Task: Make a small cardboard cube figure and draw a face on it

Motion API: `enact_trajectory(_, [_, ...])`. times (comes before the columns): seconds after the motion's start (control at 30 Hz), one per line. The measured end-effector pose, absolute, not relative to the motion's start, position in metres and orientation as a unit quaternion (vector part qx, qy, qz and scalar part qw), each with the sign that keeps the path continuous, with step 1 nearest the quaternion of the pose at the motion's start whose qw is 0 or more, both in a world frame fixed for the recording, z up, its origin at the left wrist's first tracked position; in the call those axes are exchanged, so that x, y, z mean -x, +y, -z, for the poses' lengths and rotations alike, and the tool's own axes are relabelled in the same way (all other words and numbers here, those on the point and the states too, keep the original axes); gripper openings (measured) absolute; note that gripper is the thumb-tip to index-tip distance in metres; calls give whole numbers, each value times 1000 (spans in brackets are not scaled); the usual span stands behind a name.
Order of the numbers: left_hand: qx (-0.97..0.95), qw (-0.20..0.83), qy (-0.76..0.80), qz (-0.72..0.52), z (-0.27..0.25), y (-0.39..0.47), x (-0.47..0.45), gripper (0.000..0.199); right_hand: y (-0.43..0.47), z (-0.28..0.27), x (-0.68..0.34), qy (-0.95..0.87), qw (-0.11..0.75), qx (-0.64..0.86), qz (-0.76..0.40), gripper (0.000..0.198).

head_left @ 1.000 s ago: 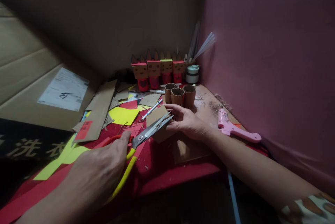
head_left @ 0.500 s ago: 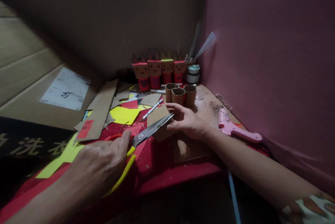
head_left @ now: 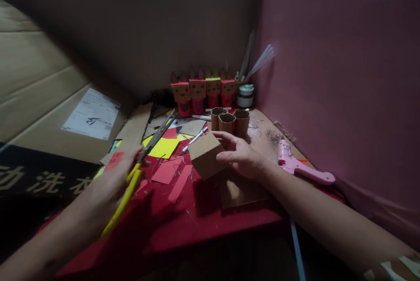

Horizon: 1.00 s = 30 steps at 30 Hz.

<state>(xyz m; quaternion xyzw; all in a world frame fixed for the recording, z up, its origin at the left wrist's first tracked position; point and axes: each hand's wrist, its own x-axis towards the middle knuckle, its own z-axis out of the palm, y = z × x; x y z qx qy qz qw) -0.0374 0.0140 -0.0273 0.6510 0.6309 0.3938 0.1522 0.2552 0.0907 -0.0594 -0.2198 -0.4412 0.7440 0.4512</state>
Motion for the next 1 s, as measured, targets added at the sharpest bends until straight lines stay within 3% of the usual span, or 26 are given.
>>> enact_trajectory(0.07, [-629, 213, 636, -392, 36, 16, 31, 38, 91, 59, -256, -433, 457, 220, -746, 67])
enact_trajectory(0.2, [-548, 353, 623, -433, 39, 17, 3, 60, 90, 58, -257, -414, 457, 229, -754, 65])
enact_trajectory(0.3, [-509, 442, 596, -436, 29, 23, -20, 61, 88, 59, -258, -431, 434, 239, -754, 61])
enact_trajectory(0.4, [-511, 463, 555, -465, 16, 33, -38, 51, 87, 61, -258, -489, 422, 252, -720, 56])
enact_trajectory(0.47, [-492, 483, 557, -463, 8, 39, -48, 55, 87, 61, -259, -536, 424, 276, -676, 60])
enact_trajectory(0.67, [-430, 568, 543, -446, 3, 43, -68, 103, 86, 53, -259, -646, 406, 343, -548, 71])
enact_trajectory(0.77, [-430, 589, 516, -449, 8, 44, -71, 114, 84, 53, -258, -665, 412, 359, -509, 79])
enact_trajectory(1.0, [-457, 510, 531, -498, 27, 49, -58, 96, 82, 57, -257, -612, 439, 338, -564, 101])
